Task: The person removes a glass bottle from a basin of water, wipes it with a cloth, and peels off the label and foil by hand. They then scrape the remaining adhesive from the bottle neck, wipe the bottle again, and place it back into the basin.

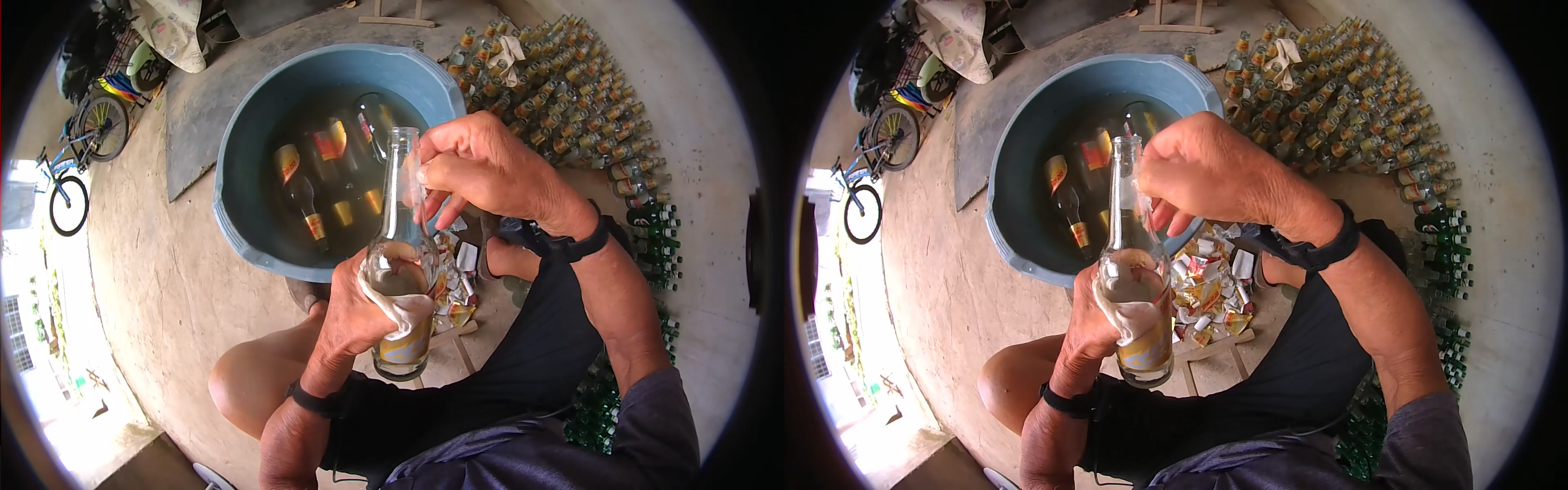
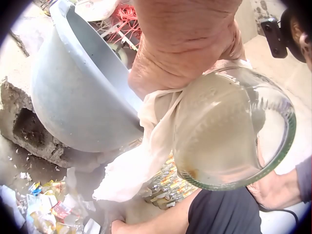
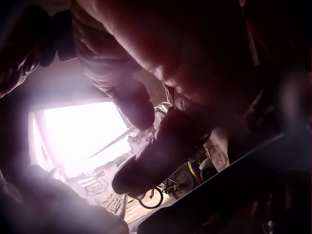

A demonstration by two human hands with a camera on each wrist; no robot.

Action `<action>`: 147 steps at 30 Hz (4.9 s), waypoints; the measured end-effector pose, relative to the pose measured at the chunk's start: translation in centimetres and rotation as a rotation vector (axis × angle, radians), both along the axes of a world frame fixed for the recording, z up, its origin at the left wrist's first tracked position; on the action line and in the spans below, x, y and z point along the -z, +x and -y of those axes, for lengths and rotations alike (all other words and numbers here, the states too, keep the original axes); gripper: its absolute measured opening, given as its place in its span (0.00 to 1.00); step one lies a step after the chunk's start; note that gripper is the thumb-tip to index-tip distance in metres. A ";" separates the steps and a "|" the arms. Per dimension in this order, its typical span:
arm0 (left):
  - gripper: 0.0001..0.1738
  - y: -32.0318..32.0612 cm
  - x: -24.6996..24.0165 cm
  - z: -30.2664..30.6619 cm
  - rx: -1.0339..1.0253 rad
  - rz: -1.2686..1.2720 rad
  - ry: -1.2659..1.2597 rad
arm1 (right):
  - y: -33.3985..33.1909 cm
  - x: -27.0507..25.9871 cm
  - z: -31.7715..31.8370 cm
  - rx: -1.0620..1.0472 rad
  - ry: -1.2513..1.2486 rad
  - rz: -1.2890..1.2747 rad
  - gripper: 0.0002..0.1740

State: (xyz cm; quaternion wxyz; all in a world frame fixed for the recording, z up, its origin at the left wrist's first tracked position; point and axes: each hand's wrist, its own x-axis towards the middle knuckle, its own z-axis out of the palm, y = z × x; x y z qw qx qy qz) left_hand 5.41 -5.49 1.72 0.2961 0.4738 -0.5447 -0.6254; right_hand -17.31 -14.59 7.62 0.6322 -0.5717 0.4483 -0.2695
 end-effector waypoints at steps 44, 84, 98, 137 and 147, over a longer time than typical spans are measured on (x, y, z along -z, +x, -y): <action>0.28 0.3 0.4 -0.3 0.015 -0.054 0.036 | -0.7 -0.3 0.3 -0.050 -0.013 -0.011 0.18; 0.42 1.0 2.9 -0.8 0.100 -0.408 0.275 | 0.5 -0.5 -0.6 -0.070 0.106 0.167 0.26; 0.27 -0.3 0.3 -0.3 -0.020 -0.023 0.028 | 0.8 1.1 -0.5 -0.021 0.126 0.142 0.23; 0.33 0.1 1.2 0.0 -0.099 -0.203 0.196 | 1.9 1.9 -1.5 0.094 -0.108 0.101 0.24; 0.29 -0.1 1.0 0.2 -0.070 -0.065 0.064 | 1.2 0.8 -1.2 0.092 -0.059 0.056 0.13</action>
